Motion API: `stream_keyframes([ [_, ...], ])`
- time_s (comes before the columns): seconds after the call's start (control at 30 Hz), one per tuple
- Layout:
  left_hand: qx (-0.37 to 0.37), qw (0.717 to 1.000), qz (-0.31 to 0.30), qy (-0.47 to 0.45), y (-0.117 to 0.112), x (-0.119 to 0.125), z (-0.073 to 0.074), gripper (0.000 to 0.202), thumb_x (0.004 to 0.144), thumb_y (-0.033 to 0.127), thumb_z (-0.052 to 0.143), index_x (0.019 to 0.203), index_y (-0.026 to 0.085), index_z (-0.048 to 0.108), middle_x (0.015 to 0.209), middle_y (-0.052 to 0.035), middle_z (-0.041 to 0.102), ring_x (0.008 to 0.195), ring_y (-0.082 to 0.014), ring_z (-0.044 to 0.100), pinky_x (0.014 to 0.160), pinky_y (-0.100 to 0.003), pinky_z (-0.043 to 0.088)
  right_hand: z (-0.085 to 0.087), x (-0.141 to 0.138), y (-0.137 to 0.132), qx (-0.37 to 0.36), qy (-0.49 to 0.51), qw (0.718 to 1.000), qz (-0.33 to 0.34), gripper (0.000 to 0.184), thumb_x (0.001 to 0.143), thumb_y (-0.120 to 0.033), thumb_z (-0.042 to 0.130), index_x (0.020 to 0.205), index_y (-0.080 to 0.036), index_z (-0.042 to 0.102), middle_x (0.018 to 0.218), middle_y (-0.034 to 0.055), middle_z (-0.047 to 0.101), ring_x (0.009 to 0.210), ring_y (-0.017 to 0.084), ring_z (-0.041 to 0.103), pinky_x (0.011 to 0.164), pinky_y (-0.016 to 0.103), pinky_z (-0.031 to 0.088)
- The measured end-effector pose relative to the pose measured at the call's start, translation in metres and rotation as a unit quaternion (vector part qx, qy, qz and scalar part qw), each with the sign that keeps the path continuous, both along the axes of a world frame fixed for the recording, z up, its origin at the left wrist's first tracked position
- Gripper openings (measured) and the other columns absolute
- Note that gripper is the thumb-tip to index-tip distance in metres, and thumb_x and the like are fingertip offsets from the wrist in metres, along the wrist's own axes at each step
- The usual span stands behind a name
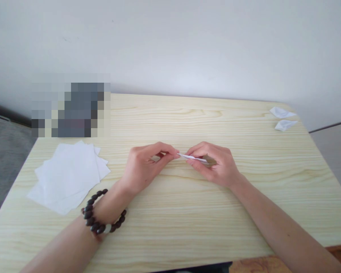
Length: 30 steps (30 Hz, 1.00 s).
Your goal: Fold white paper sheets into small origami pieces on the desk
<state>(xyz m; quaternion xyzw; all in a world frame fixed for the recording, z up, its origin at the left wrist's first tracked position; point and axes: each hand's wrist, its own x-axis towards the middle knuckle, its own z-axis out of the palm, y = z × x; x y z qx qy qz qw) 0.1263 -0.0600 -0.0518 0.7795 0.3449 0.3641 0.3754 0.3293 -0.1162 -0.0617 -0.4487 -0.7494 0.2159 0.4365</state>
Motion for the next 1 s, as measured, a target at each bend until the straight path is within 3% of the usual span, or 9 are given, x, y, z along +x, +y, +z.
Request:
stream_keyframes([
  [0.17,0.102,0.994,-0.010,0.027,-0.001,-0.003,0.000,0.006,0.084,0.020,0.066,0.085,0.022,0.071,0.084,0.0032,0.076,0.070,-0.0102,0.071,0.061,-0.015,0.053,0.000,0.000,-0.001,-0.049,0.005,0.995,-0.085,0.010,0.081,-0.021,0.067,0.084,-0.020,0.058,0.068,-0.0028,0.064,0.053,0.007,0.054,0.048,0.020,0.040],
  [0.33,0.240,0.970,-0.020,0.041,0.004,-0.005,-0.003,0.011,0.085,0.015,0.065,0.092,0.022,0.069,0.086,0.0027,0.076,0.073,-0.0093,0.071,0.067,-0.014,0.053,0.001,0.001,0.000,-0.153,0.108,0.979,-0.083,0.013,0.080,-0.027,0.069,0.081,-0.020,0.057,0.065,-0.0036,0.061,0.052,0.008,0.054,0.046,0.019,0.042],
  [0.43,0.265,0.963,-0.020,0.052,0.006,-0.007,-0.002,0.015,0.085,0.014,0.064,0.096,0.023,0.069,0.091,0.0021,0.076,0.078,-0.0097,0.072,0.070,-0.015,0.054,0.003,0.001,0.002,-0.229,0.194,0.951,-0.069,0.018,0.079,-0.030,0.071,0.081,-0.020,0.056,0.064,-0.0036,0.063,0.051,0.009,0.058,0.046,0.019,0.047],
  [0.57,0.263,0.962,-0.038,0.064,0.004,-0.009,0.001,0.020,0.086,0.014,0.063,0.099,0.026,0.069,0.099,0.0015,0.076,0.085,-0.0118,0.072,0.075,-0.017,0.055,0.003,0.001,0.004,-0.264,0.241,0.932,-0.052,0.022,0.076,-0.030,0.073,0.080,-0.019,0.055,0.066,-0.0038,0.063,0.050,0.008,0.060,0.046,0.019,0.050],
  [0.67,0.210,0.976,-0.014,0.056,0.002,-0.006,0.001,0.020,0.086,0.016,0.063,0.100,0.028,0.069,0.097,0.0022,0.076,0.080,-0.0119,0.072,0.071,-0.018,0.056,0.003,0.001,0.004,-0.259,0.240,0.934,-0.052,0.022,0.076,-0.030,0.073,0.080,-0.019,0.054,0.066,-0.0040,0.062,0.050,0.008,0.060,0.046,0.018,0.049],
  [0.77,0.067,0.997,0.010,0.036,0.002,-0.002,0.000,0.025,0.084,0.022,0.066,0.109,0.023,0.066,0.097,-0.0008,0.076,0.076,-0.0127,0.072,0.065,-0.019,0.058,0.002,0.001,0.003,-0.241,0.221,0.943,-0.061,0.021,0.078,-0.030,0.072,0.081,-0.019,0.054,0.065,-0.0037,0.062,0.050,0.008,0.059,0.045,0.019,0.047],
  [0.83,-0.026,0.999,-0.008,0.023,0.003,0.000,0.000,0.030,0.080,0.027,0.069,0.109,0.020,0.066,0.098,-0.0032,0.076,0.077,-0.0145,0.072,0.065,-0.021,0.058,0.001,0.001,0.003,-0.226,0.202,0.951,-0.062,0.019,0.078,-0.029,0.071,0.081,-0.020,0.055,0.066,-0.0034,0.061,0.051,0.008,0.058,0.044,0.018,0.044],
  [1.0,-0.127,0.991,-0.040,0.025,0.006,0.002,0.005,0.018,0.082,0.032,0.065,0.090,0.018,0.073,0.080,-0.0009,0.076,0.062,-0.0127,0.068,0.058,-0.020,0.055,0.000,0.001,0.002,-0.176,0.131,0.973,-0.071,0.016,0.078,-0.028,0.070,0.079,-0.020,0.056,0.066,-0.0034,0.058,0.052,0.007,0.051,0.044,0.019,0.038],
])
